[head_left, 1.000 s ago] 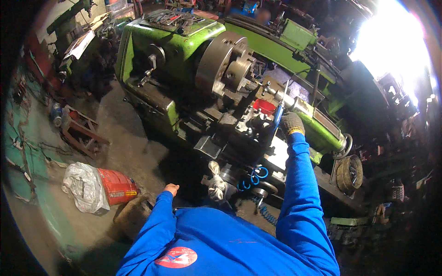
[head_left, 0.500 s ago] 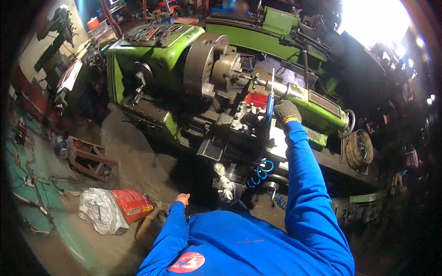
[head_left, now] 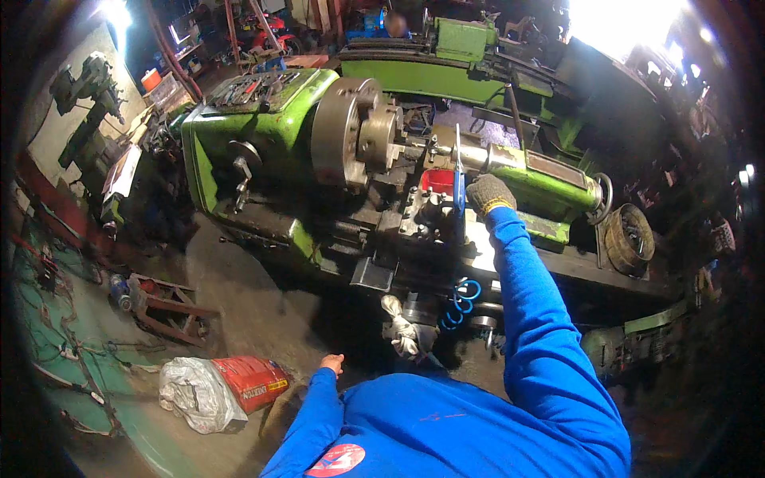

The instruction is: The person operates a green metal lathe, adjusting the tool post and carriage while the chuck rotates. They repeatedly engage the cutting tool with the workpiece, withdraw it, and reposition the carriage to continue machining.

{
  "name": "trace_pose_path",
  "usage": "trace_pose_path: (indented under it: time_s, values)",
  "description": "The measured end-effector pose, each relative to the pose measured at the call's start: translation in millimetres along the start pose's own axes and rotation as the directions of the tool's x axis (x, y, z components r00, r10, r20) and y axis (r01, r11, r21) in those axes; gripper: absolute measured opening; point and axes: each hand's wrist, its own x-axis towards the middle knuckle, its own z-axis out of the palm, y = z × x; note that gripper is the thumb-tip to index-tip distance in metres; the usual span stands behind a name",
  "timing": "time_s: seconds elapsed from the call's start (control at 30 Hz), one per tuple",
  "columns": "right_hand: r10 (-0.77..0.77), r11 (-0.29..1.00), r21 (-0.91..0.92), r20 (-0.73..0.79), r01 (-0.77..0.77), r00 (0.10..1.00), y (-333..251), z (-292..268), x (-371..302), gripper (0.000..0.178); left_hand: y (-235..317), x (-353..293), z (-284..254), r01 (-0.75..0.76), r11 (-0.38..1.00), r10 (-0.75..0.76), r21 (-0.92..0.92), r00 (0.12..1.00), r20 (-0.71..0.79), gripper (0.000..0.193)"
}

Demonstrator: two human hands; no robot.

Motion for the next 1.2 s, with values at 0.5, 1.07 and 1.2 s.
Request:
trace_pose_path:
  time_s: [0.5,1.07,1.2]
  values:
    - [-0.025,0.999,0.039,-0.009,0.025,1.0,-11,-12,-22,0.047,-2,-4,0,0.0,1.0,0.0,-0.012,1.0,-0.021,0.043]
    - [-0.015,1.0,0.0,-0.015,0.015,1.0,-2,-2,-7,0.047,5,-5,-1,0.019,1.0,-0.019,-0.005,1.0,0.004,0.045]
    - [0.001,1.0,0.009,-0.019,0.0,1.0,2,3,1,0.047,7,-5,1,0.022,0.999,-0.022,-0.026,1.0,0.002,0.042]
